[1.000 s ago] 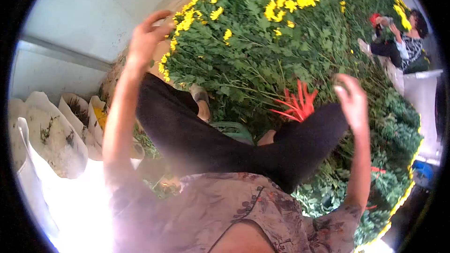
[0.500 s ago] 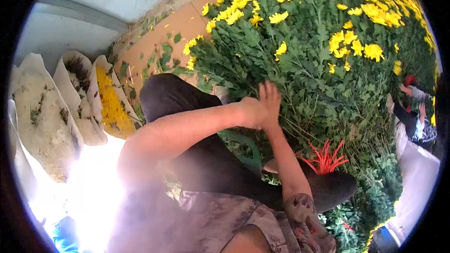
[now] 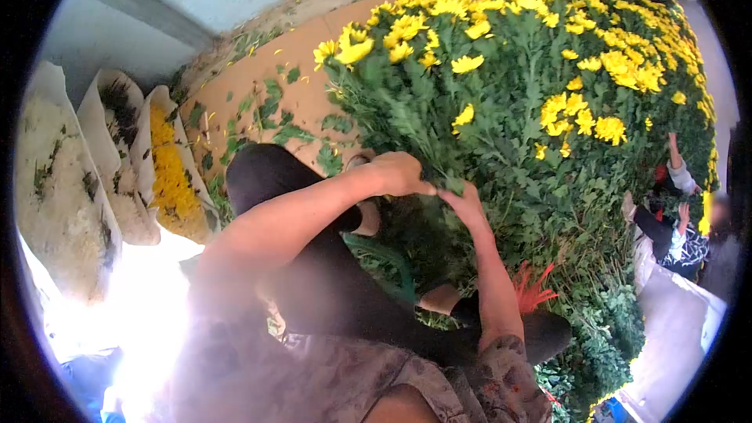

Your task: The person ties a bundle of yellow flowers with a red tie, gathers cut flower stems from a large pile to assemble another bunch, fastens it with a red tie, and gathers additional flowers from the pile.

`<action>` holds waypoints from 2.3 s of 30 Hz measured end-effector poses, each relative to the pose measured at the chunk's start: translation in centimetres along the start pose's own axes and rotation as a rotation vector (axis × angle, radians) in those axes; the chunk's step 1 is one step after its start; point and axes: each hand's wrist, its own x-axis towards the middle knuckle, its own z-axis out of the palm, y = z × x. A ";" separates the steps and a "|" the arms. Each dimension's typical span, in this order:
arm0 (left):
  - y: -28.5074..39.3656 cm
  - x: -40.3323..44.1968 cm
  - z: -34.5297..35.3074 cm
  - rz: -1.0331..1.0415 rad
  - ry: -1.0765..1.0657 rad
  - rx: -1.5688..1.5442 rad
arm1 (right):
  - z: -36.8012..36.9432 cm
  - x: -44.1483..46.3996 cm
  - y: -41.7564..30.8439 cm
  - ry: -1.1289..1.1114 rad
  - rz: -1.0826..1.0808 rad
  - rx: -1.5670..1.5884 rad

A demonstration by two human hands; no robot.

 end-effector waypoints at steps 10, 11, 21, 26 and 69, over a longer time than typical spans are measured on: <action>3.3 -1.2 -5.0 -0.148 0.557 -1.459 | -5.4 -6.5 2.2 0.109 -0.147 -0.120; 3.1 -1.5 -5.2 0.010 0.476 -1.632 | -5.3 -5.8 3.3 0.116 -0.121 -0.068; 0.5 3.0 -2.2 -0.052 0.398 -1.515 | -5.3 -2.4 5.2 0.674 -0.052 0.604; 2.1 1.9 -2.2 -0.014 0.216 -1.502 | -4.9 -2.9 4.9 0.438 -0.201 0.394; 4.3 -2.6 -4.7 0.087 0.356 -1.652 | 2.1 -6.3 -0.6 0.719 -0.344 0.101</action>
